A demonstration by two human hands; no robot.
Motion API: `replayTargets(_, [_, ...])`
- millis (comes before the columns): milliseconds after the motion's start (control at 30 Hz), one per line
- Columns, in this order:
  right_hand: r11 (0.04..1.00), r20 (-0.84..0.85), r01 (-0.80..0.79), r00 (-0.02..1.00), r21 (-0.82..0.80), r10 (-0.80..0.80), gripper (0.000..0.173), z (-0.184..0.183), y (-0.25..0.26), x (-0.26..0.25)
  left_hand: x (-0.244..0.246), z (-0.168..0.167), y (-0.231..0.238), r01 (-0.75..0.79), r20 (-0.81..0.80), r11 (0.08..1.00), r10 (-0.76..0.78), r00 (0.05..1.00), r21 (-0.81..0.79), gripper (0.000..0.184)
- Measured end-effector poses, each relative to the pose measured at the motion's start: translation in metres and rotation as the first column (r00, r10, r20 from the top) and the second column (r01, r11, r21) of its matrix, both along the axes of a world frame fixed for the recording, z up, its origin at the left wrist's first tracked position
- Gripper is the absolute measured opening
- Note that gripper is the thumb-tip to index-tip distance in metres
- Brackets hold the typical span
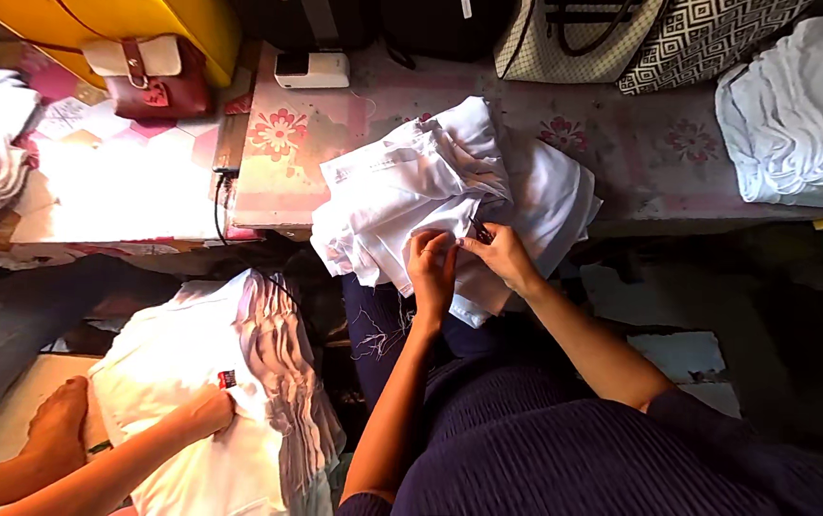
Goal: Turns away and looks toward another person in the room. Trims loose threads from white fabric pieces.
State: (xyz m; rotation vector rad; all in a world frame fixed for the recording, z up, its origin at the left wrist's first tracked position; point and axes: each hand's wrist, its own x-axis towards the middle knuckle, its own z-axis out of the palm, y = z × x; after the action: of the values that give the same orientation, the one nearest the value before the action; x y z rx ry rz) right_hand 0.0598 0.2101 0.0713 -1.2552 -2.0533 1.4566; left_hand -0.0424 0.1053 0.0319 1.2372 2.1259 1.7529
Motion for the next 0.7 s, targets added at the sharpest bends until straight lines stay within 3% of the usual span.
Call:
replayTargets(133, [0.996,0.000,0.058,0.998,0.064,-0.058,0.021,0.003,-0.006,-0.003,0.005,-0.009,0.014,-0.010,-0.080,0.999,0.013,0.997,0.038,0.016])
replayTargets(267, [0.980,0.083,-0.013,0.997,0.198,-0.003,0.016,-0.004,-0.004,0.001,0.004,-0.029,0.030,-0.027,-0.306,0.996,0.051,0.951,0.081,0.007])
replayTargets(433, [0.970,0.023,0.013,1.000,0.243,-0.019,0.029,0.006,0.006,0.018,-0.002,-0.032,0.029,-0.026,-0.352,0.997,0.048,0.935,0.067,0.008])
replayTargets(567, [0.967,-0.073,0.041,0.997,0.252,-0.024,0.017,0.019,0.004,0.024,0.000,-0.026,0.020,0.016,-0.158,0.996,-0.002,0.987,0.087,0.007])
replayTargets(700, [0.990,0.034,-0.007,0.999,0.141,0.002,0.029,0.008,0.001,0.009,0.004,-0.010,0.004,0.090,0.200,0.993,-0.103,0.974,0.073,0.007])
